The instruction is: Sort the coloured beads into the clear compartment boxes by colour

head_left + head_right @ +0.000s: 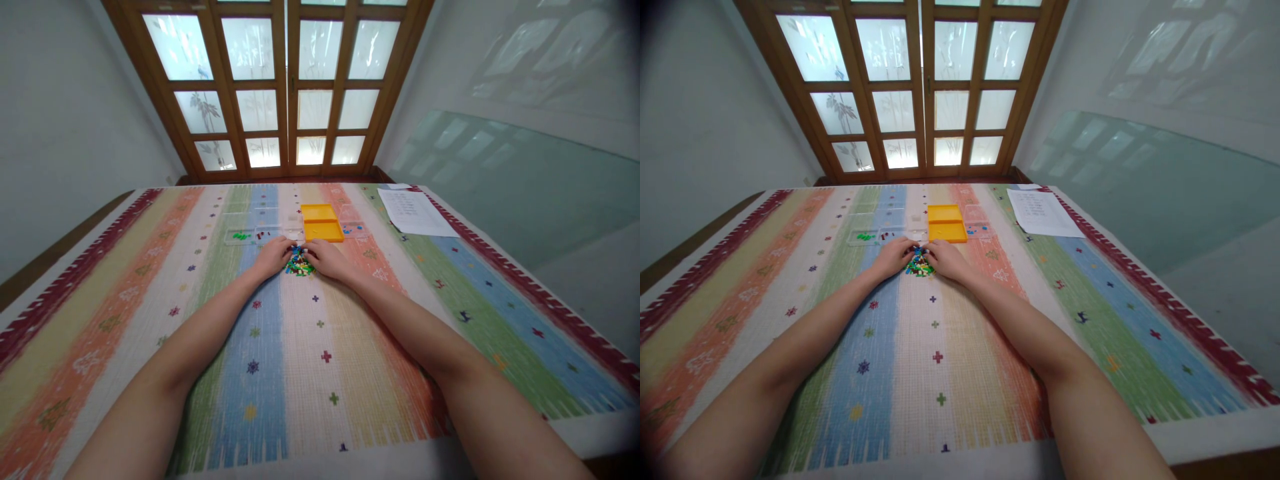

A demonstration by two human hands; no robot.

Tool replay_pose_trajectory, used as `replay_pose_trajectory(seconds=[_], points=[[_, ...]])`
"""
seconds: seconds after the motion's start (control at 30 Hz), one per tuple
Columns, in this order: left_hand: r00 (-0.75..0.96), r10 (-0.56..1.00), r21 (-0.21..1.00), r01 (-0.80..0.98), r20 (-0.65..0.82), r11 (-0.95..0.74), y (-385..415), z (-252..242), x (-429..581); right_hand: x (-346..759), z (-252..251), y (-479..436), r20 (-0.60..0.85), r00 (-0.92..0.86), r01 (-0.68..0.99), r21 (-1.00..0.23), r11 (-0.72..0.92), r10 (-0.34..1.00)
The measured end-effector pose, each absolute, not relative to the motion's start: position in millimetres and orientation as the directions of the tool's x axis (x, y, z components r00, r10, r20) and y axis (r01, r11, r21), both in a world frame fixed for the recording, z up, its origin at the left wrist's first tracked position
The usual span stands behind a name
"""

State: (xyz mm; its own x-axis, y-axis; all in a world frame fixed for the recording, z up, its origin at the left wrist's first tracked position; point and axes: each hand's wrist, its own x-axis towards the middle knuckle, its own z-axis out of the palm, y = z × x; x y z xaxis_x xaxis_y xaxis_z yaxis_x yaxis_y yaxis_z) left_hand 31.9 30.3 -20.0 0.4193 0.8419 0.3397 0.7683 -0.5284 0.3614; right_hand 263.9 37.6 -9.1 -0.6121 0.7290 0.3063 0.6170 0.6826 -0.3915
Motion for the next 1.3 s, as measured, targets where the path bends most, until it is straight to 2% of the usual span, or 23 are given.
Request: replay_pose_trajectory(seconds=[0.1, 0.17, 0.37, 0.57, 0.8, 1.3], points=[[0.42, 0.833, 0.45, 0.704, 0.361, -0.55, 30, -22, 33, 261, -9, 35, 0.316, -0.598, 0.568, -0.481, 0.668, 0.736], [0.361, 0.85, 0.498, 0.694, 0.383, -0.519, 31, -22, 31, 261, -8, 34, 0.328, -0.589, 0.559, -0.495, 0.665, 0.739], [0.236, 0.888, 0.538, 0.724, 0.394, -0.431, 34, -22, 20, 260, -5, 39, 0.384, -0.636, 0.571, -0.351, 0.742, 0.67], [0.233, 0.896, 0.538, 0.732, 0.377, -0.417, 33, -23, 17, 244, -2, 49, 0.329, -0.762, 0.501, -0.246, 0.829, 0.558], [0.211, 0.89, 0.507, 0.758, 0.405, -0.41, 33, -25, 9, 227, -2, 58, 0.284, -0.828, 0.419, -0.261, 0.87, 0.484], [0.178, 0.898, 0.509, 0.771, 0.403, -0.382, 31, -22, 11, 279, -1, 38, 0.263, -0.822, 0.442, -0.266, 0.857, 0.505]])
